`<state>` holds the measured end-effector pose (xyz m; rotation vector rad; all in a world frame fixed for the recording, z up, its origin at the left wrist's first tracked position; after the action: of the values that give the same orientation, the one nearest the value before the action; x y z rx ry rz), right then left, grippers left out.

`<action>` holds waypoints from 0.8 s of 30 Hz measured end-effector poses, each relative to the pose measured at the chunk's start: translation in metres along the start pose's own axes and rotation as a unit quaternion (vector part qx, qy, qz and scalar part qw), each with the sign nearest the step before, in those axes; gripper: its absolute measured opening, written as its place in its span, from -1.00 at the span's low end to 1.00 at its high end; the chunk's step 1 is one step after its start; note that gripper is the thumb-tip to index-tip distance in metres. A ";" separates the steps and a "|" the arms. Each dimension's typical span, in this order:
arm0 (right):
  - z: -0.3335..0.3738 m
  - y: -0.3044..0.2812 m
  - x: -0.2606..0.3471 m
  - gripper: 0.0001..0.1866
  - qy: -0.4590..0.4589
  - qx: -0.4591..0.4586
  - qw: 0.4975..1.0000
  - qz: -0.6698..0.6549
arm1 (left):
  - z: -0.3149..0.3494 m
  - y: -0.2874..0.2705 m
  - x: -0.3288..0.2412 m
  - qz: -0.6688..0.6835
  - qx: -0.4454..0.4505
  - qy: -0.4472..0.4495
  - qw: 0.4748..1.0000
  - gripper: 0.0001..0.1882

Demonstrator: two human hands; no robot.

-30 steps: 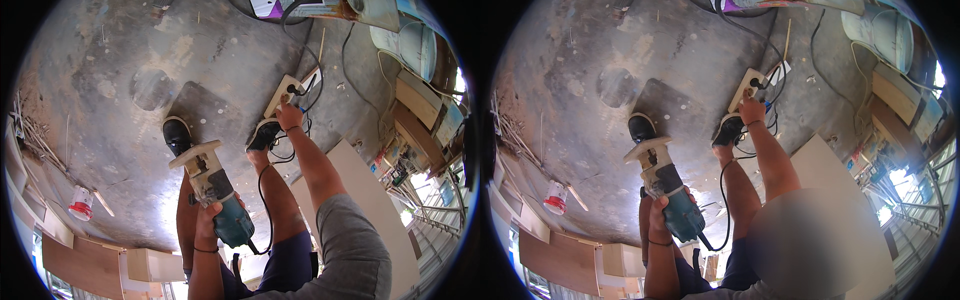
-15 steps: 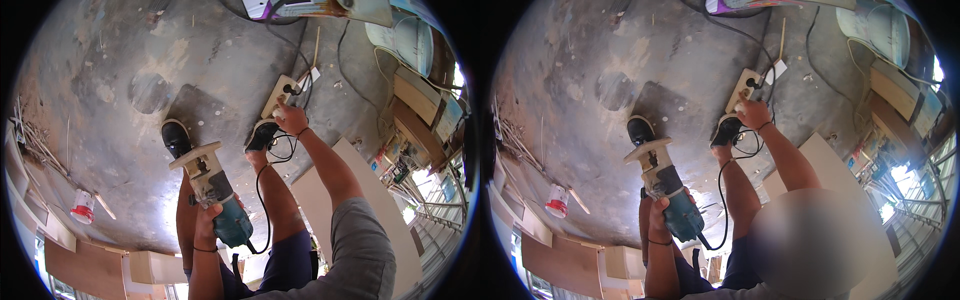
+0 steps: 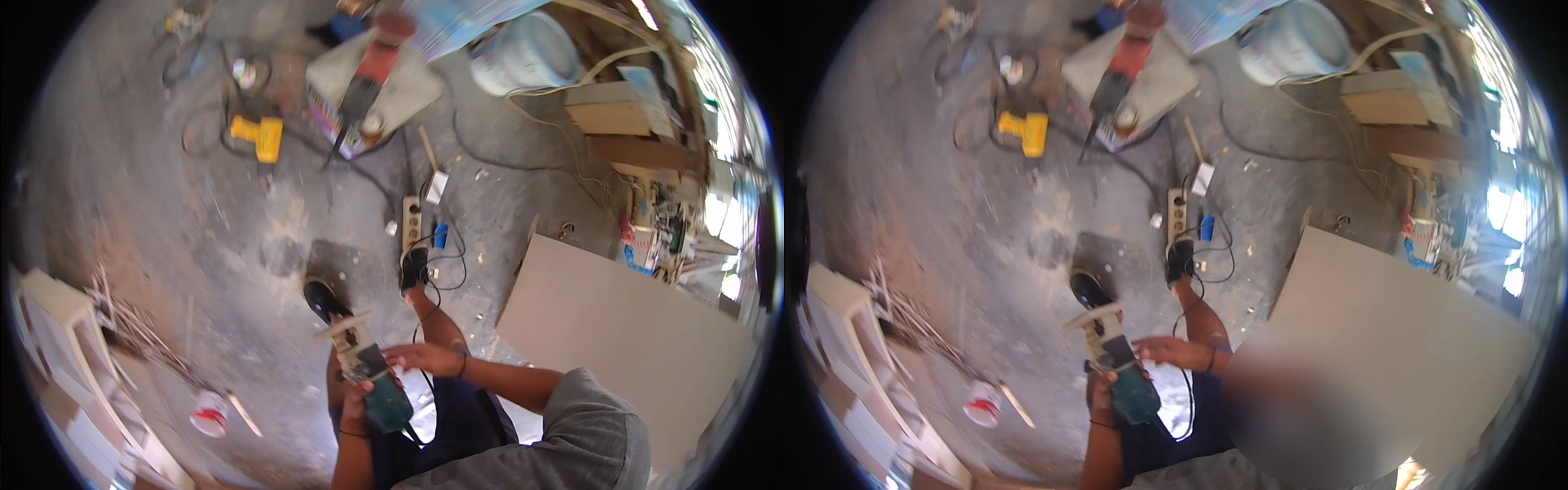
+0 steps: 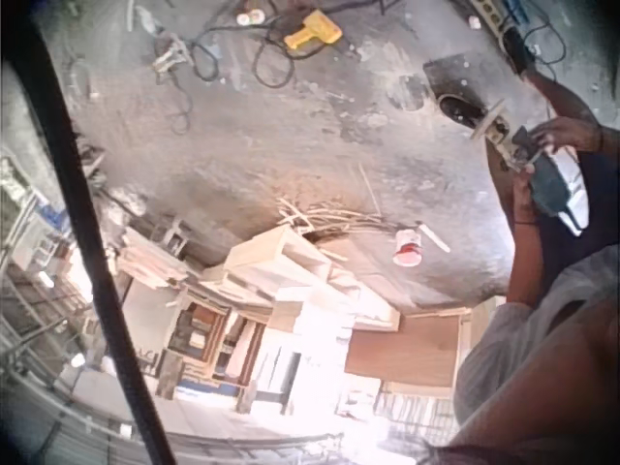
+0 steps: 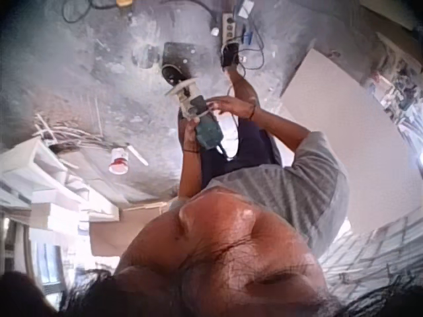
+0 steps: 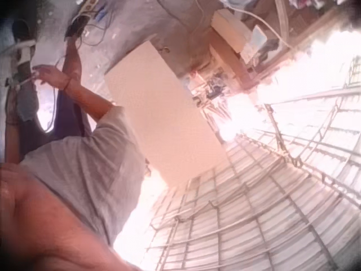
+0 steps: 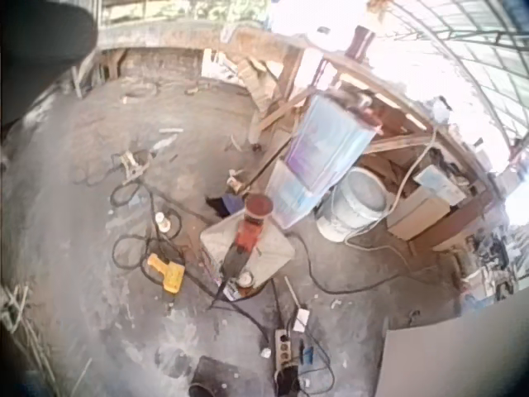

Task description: The person carries a large board, prepares a handheld router by plugging it into a power strip, and uses the router to finish the edges of a white wooden cabinet unit.

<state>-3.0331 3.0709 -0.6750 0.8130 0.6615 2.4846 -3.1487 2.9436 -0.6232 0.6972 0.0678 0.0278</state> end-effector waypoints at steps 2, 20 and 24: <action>0.040 0.043 0.021 -0.23 -0.019 -0.015 0.998 -0.057 | 0.025 0.021 0.003 -0.056 -0.012 0.013 0.998 -0.44; 0.410 0.207 0.107 0.06 -0.331 -0.650 0.683 0.028 | 0.180 0.372 0.098 -0.595 0.328 -0.026 0.733 -0.54; 0.451 0.219 0.081 -0.07 -0.295 -0.805 0.503 0.109 | 0.188 0.407 0.166 -0.535 0.285 -0.099 0.789 -0.75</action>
<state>-2.8617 3.0768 -0.1965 0.6874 -1.8407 1.5277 -2.9704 3.1430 -0.2266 1.1808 0.2715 -1.2144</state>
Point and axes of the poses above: each hand's wrist, its own z-axis away from the middle knuckle, its own y-axis out of the palm, x = y × z, the point moved 3 cm from there along -z, towards the middle knuckle, and after that the axes turned 2 degrees about z, right-handed, at the moved point
